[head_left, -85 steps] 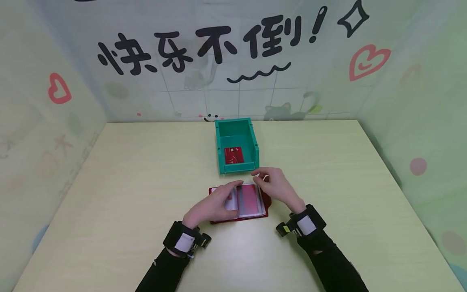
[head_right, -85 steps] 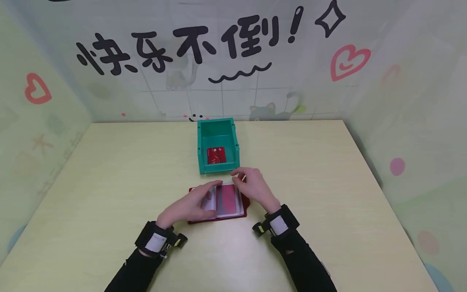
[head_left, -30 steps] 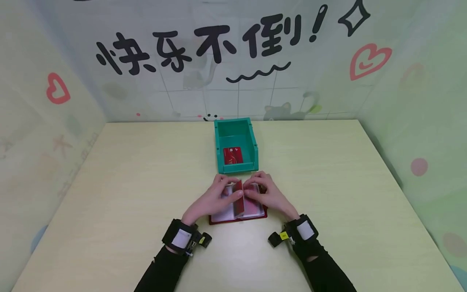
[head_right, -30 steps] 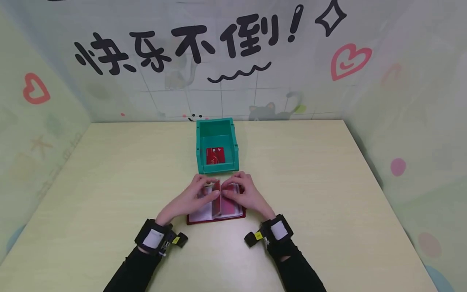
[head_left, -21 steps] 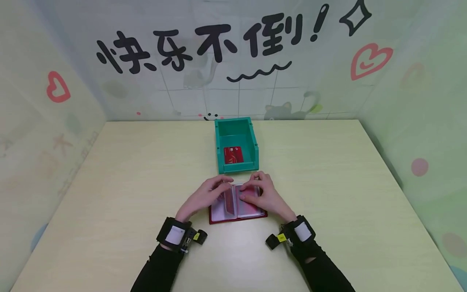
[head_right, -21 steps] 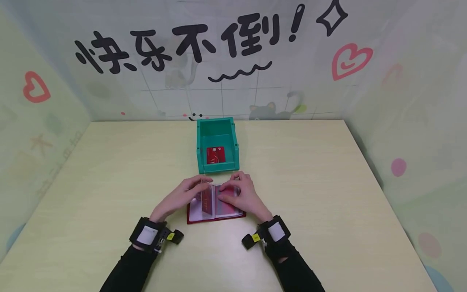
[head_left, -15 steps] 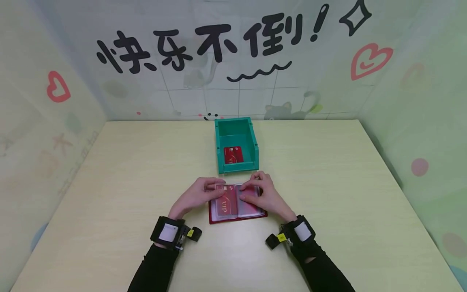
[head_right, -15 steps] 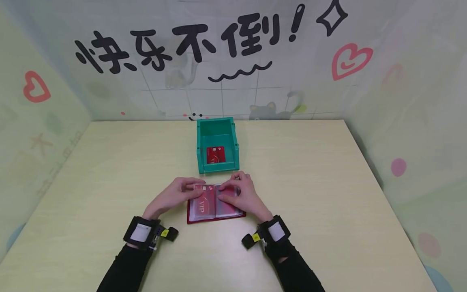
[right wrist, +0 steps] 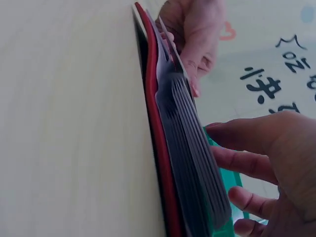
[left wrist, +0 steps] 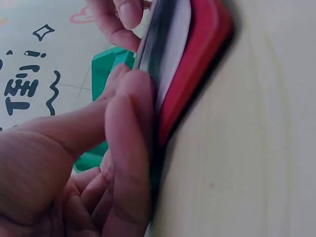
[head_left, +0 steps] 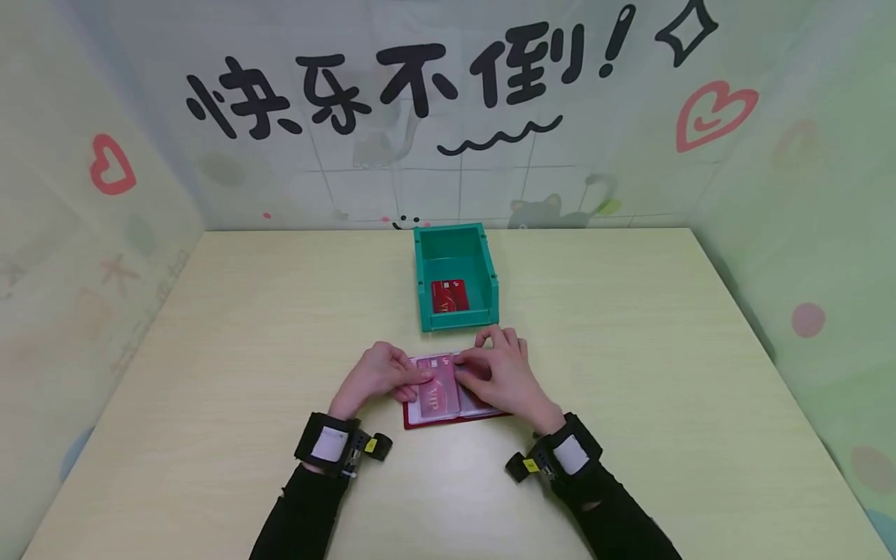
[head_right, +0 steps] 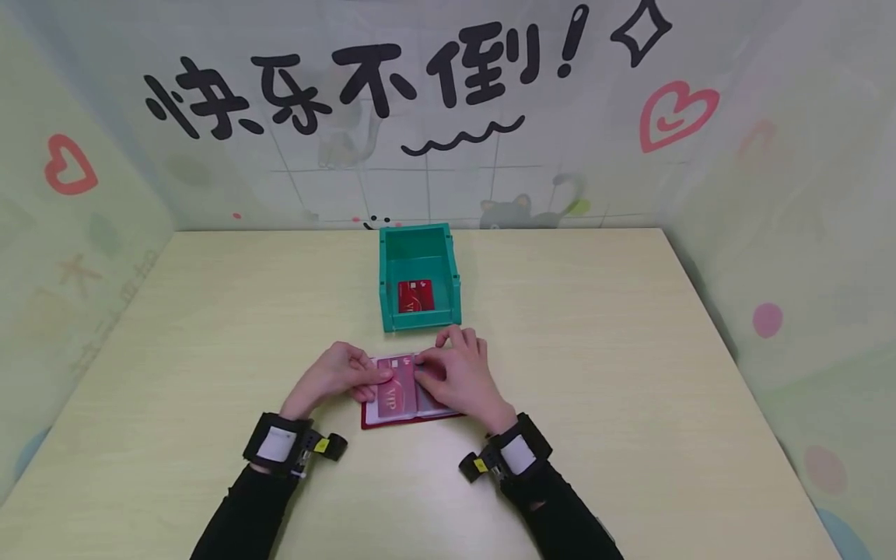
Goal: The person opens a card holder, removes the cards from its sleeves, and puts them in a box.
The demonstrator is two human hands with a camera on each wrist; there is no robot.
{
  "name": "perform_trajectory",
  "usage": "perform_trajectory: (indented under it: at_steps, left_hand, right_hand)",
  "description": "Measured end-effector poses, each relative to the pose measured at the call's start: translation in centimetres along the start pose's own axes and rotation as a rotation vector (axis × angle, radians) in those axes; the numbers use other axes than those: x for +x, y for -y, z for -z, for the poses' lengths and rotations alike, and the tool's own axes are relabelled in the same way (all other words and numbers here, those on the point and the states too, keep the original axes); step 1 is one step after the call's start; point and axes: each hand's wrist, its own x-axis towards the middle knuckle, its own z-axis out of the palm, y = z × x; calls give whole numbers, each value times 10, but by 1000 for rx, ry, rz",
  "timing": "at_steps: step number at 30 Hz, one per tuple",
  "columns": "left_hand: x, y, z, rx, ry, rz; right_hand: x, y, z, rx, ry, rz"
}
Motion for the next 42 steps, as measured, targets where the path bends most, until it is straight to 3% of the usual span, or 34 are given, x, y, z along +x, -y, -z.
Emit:
perform_trajectory:
  at_steps: [6, 16, 30, 42]
  left_hand:
    - [-2, -5, -4, 73, -26, 9]
    - [-4, -4, -4, 119, -5, -61]
    - [-1, 3, 2, 3, 95, -107]
    - [-2, 3, 3, -35, 108, -110]
  right_hand:
    - [0, 19, -1, -65, 22, -67]
    - [1, 25, -11, -16, 25, -196]
    - [4, 18, -12, 135, 0, -242]
    - [4, 10, -3, 172, 23, -285]
